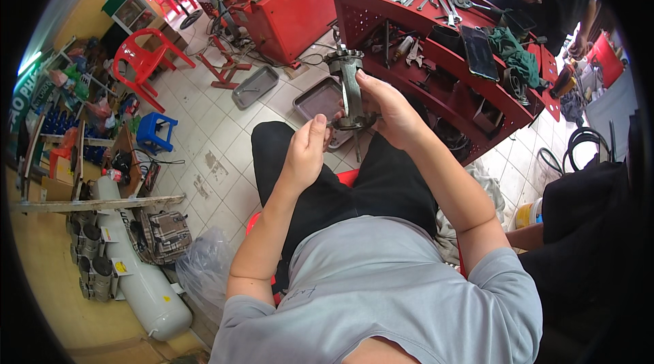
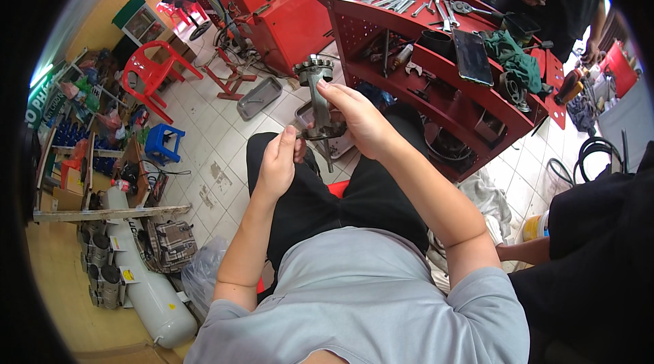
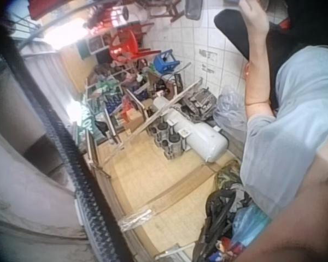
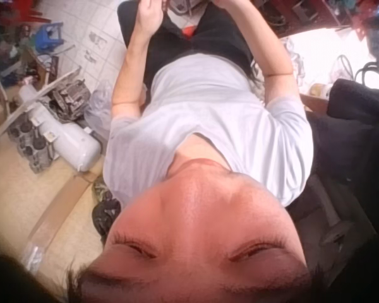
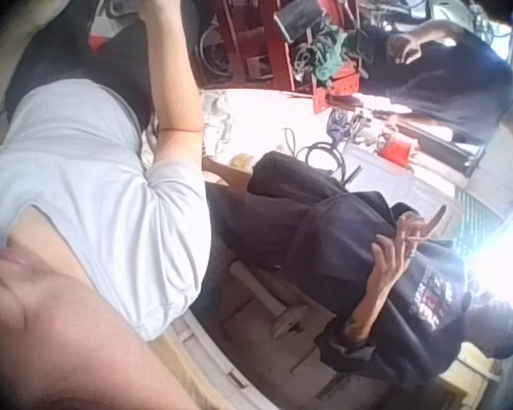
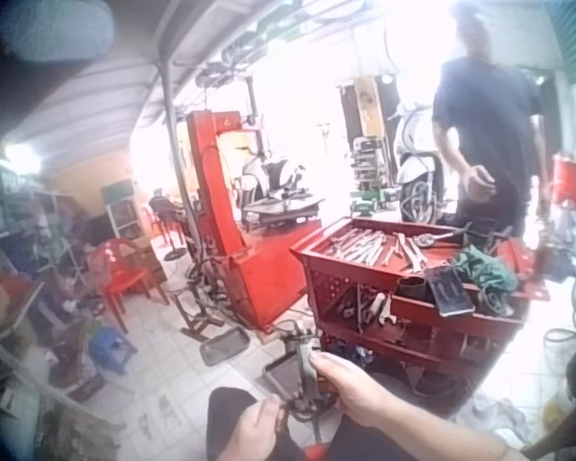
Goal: The person sits on a low stool in a workshop and assembles a cylindrical mechanical component, likely a starter motor. They insert a small metal pin into the component, rotate it to check alignment, and use a wrench to tighten a bolt on the side. The person repeatedly adjusts the pin and rotates the part to ensure proper fit.
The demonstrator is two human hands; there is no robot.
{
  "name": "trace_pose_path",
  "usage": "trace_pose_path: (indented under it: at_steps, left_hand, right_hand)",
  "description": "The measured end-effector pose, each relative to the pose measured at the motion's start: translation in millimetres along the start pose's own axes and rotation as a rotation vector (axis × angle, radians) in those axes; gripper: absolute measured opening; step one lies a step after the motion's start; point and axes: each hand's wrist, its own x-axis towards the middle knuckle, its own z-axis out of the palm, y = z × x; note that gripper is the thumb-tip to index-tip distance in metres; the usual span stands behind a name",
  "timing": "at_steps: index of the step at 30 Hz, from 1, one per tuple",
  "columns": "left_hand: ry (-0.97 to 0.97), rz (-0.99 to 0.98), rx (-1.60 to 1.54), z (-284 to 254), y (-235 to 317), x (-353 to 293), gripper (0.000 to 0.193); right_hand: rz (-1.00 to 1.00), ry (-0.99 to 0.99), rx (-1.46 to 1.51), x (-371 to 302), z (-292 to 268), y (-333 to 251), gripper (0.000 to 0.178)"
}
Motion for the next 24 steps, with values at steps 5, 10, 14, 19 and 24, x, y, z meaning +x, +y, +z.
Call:
trace_pose_path:
  at_steps: [5,10,14,19,24]
  left_hand:
    - [0.010,0.061,0.235,2.1,13.0,-3.6,0.047]
    - [0.032,0.101,0.274,4.7,12.5,-5.2,0.044]
    - [0.033,0.112,0.277,6.1,15.5,-5.3,0.043]
    - [0.070,0.136,0.352,7.6,16.5,-5.5,0.044]
    - [0.067,0.143,0.397,6.1,16.0,-5.9,0.043]
  right_hand:
    - [0.023,0.000,-0.019,-0.2,-4.4,-3.7,0.038]
    - [0.039,-0.014,-0.014,1.0,-4.6,-4.7,0.036]
    - [0.048,-0.047,-0.020,4.7,-10.3,-1.6,0.034]
    - [0.083,-0.040,0.006,3.5,-9.5,-3.8,0.034]
    - [0.121,-0.011,-0.011,2.4,-7.6,-5.5,0.034]
